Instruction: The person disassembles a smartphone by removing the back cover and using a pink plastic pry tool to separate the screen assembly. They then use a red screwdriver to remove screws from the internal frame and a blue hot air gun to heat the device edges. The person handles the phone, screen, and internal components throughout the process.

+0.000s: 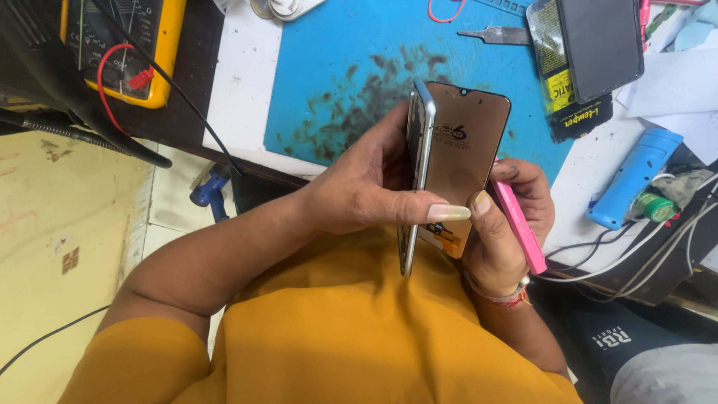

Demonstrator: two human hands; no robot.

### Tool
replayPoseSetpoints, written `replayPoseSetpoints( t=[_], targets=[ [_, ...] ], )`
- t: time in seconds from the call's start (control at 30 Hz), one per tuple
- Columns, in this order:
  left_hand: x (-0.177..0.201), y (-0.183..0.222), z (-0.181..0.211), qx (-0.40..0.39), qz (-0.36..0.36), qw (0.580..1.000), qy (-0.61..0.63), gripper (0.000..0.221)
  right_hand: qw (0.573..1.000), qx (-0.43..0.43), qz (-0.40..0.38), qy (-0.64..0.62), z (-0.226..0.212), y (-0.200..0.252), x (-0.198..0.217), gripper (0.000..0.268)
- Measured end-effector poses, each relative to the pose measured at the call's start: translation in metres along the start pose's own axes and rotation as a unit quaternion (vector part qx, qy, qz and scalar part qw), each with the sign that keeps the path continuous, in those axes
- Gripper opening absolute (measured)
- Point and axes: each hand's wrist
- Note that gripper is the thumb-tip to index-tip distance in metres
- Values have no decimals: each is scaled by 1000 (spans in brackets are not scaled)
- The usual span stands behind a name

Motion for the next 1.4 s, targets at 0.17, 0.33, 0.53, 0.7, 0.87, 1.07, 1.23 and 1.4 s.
replayPoseSetpoints(
  t=[0.17, 0.33, 0.53, 0.7, 0.87, 1.07, 1.23, 1.4],
  targets=[
    [0, 1, 2, -12, -7, 1000, -12, 103, 1000, -4, -6, 1, -3, 1, -3, 35],
    [5, 2, 14, -15, -74, 997, -13, 93, 992, 30, -38, 115, -13, 13, -6, 36],
    [1, 1, 6, -18, -43, 999, -21, 96, 998, 14, -14, 61, -9, 9, -5, 30],
    [-5, 3, 2, -18, -9, 999, 28, 96, 1000, -9, 0, 9, -5, 2, -4, 29],
    [-6, 3, 3, -20, -11, 999, 25, 92, 1000, 0, 1, 23, -4, 3, -2, 28],
    [-6, 2, 2, -23, -6, 1000, 19, 96, 1000, 2, 3, 21, -2, 2, -2, 29],
    [-9, 0, -2, -43, 33, 999, -2, 90, 999, 11, 27, 35, 3, 1, -2, 29],
    [-15, -12, -10, -103, 125, 987, -21, 54, 997, 71, 16, 5, 6, -5, -10, 20]
  ],
)
Point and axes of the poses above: each hand's wrist, its own y-axis away from the middle knuckle, its own x-axis out of the back of the hand, z = x × y, and after that the axes turned 4 degrees about -y, right-handed
